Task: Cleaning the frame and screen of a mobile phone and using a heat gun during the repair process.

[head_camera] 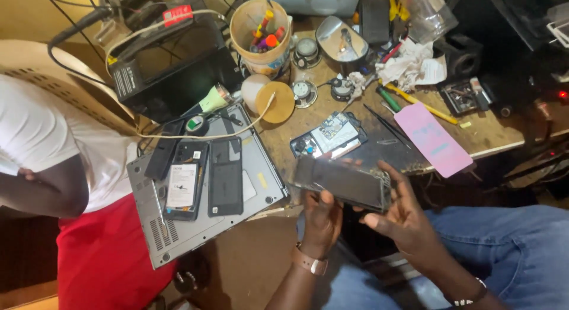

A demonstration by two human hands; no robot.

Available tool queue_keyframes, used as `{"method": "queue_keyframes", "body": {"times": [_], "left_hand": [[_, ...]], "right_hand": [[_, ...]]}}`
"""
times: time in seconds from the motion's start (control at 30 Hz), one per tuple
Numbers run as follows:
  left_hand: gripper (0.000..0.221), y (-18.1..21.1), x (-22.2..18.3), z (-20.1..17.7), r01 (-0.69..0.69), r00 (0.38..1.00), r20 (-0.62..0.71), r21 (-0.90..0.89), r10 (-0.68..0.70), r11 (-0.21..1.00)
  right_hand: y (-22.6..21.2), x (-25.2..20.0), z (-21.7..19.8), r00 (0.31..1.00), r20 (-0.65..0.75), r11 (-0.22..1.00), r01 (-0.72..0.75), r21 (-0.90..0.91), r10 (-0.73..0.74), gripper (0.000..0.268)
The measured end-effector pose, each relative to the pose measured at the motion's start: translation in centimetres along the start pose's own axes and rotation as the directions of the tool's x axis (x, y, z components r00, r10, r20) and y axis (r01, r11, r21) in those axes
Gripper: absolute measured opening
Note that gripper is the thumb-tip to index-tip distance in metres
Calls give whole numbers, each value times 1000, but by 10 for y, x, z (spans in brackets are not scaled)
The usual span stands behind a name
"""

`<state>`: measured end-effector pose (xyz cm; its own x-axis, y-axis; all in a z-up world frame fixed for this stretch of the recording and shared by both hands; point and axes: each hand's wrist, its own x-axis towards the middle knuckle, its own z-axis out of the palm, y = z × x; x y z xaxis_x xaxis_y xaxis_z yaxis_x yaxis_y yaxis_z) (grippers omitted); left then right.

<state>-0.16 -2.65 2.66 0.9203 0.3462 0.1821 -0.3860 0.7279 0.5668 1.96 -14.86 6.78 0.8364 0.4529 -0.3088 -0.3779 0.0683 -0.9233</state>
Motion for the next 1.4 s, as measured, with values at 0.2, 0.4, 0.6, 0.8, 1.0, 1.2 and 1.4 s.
{"method": "queue_keyframes", "body": {"times": [0.2, 0.4, 0.6, 0.8, 1.0, 1.2, 1.4], "left_hand": [[71, -25, -11, -25, 10, 1000, -6, -34, -11, 999], [66, -28, -16, -27, 39, 999, -1, 70, -39, 997], [82, 5, 0, -15, 81, 947, 250, 423, -202, 902], [59, 28, 14, -25, 514, 811, 283, 74, -512, 855], [60, -2, -1, -16, 578, 782, 345, -93, -518, 811], [68, -19, -9, -9, 361, 899, 252, 40, -359, 932], [88, -24, -21, -17, 762, 623, 546, -586, -560, 276]], "right_hand": [[-16, 0, -1, 999, -29, 1000, 16, 7, -16, 71], [15, 11, -22, 998, -68, 971, 25, 237, -9, 79], [7, 15, -61, 994, -105, 968, 7, 249, 20, 80], [-81, 16, -65, 970, 140, 942, -147, -302, 197, 70], [-84, 76, -86, 715, 520, 815, -121, -567, 467, 78], [-79, 116, -73, 525, 627, 698, 84, -711, 576, 78], [-91, 117, -38, 243, 867, 898, -44, -438, 434, 65]]}}
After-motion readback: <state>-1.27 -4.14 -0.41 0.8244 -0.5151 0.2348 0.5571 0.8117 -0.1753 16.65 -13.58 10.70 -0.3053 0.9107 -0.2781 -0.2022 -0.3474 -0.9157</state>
